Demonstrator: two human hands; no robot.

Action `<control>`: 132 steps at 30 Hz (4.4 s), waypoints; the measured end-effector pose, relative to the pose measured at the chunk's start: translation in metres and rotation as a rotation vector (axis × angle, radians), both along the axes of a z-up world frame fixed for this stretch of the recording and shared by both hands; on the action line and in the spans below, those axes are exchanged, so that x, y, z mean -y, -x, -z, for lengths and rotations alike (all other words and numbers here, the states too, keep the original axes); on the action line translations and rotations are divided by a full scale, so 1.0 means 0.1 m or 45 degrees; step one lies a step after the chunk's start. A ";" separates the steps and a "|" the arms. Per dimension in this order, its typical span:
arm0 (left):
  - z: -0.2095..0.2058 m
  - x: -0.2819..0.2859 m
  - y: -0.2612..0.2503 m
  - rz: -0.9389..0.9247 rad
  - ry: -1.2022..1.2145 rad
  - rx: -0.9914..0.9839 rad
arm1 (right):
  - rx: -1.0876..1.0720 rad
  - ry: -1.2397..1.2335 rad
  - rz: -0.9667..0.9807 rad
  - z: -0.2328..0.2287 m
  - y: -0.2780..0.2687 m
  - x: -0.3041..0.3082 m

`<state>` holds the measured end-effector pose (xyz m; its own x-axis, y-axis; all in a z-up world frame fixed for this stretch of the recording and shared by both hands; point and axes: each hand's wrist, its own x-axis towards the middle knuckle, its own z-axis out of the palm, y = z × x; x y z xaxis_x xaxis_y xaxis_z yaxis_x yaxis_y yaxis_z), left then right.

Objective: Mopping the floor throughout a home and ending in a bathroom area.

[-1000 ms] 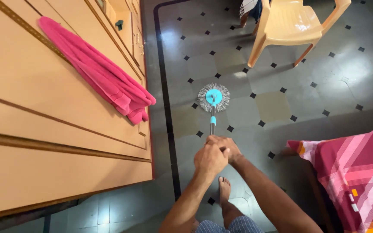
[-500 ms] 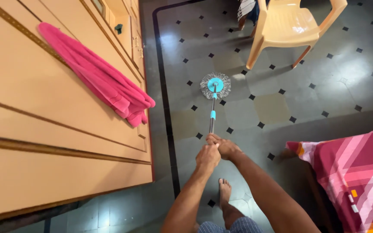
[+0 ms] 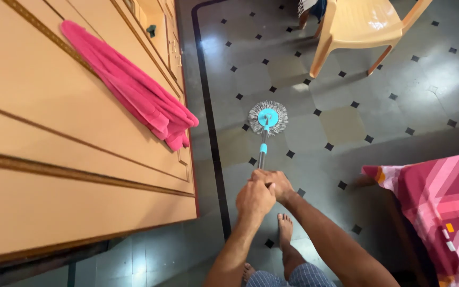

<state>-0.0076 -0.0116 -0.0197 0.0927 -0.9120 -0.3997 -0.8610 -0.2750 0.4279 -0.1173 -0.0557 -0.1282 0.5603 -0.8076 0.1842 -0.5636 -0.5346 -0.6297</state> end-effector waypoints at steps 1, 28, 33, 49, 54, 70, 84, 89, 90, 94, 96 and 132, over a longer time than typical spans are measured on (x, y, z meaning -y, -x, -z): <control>0.06 0.07 0.01 0.005 0.002 0.003 | 0.003 0.002 0.005 0.03 0.01 0.06; 0.47 -0.78 -0.93 0.182 -0.120 0.005 | -0.257 -0.138 -0.133 0.60 -0.63 -0.20; 0.37 -0.96 -1.26 -0.165 -0.413 -0.316 | -0.243 -0.071 -0.462 0.48 -1.03 -0.56; 1.67 -0.28 -0.92 -0.167 -0.853 -0.699 | -0.492 -0.235 -0.439 1.10 -0.72 -0.28; 2.31 -0.21 -0.54 -0.098 -0.971 -0.717 | -0.361 -0.164 -0.212 1.39 -0.27 -0.36; 2.03 -1.42 -1.25 0.521 -1.017 -0.468 | -0.400 -0.307 0.469 1.48 -0.99 -2.30; 2.08 -2.61 -1.96 0.766 -1.369 -0.292 | -0.204 -0.026 0.736 1.46 -1.83 -3.92; 2.24 -3.17 -1.69 0.923 -1.453 -0.181 | -0.218 -0.118 0.843 1.17 -1.63 -4.57; 2.28 -3.28 -1.68 0.963 -1.478 -0.147 | -0.233 -0.148 0.842 1.14 -1.61 -4.68; 2.12 -3.68 -1.55 1.094 -1.498 -0.153 | -0.285 -0.202 0.875 1.44 -1.57 -5.23; 2.01 -3.78 -1.45 1.260 -1.478 -0.222 | -0.258 -0.256 0.948 1.47 -1.57 -5.44; 2.24 -3.38 -4.61 0.837 -1.156 -0.507 | -0.377 -0.160 0.549 1.61 -4.34 -4.45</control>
<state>0.4537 0.3260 -0.2439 -0.5641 -0.1068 -0.8188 -0.8008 -0.1711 0.5740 0.3170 0.3896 -0.2887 0.1859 -0.9816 -0.0446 -0.8787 -0.1458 -0.4545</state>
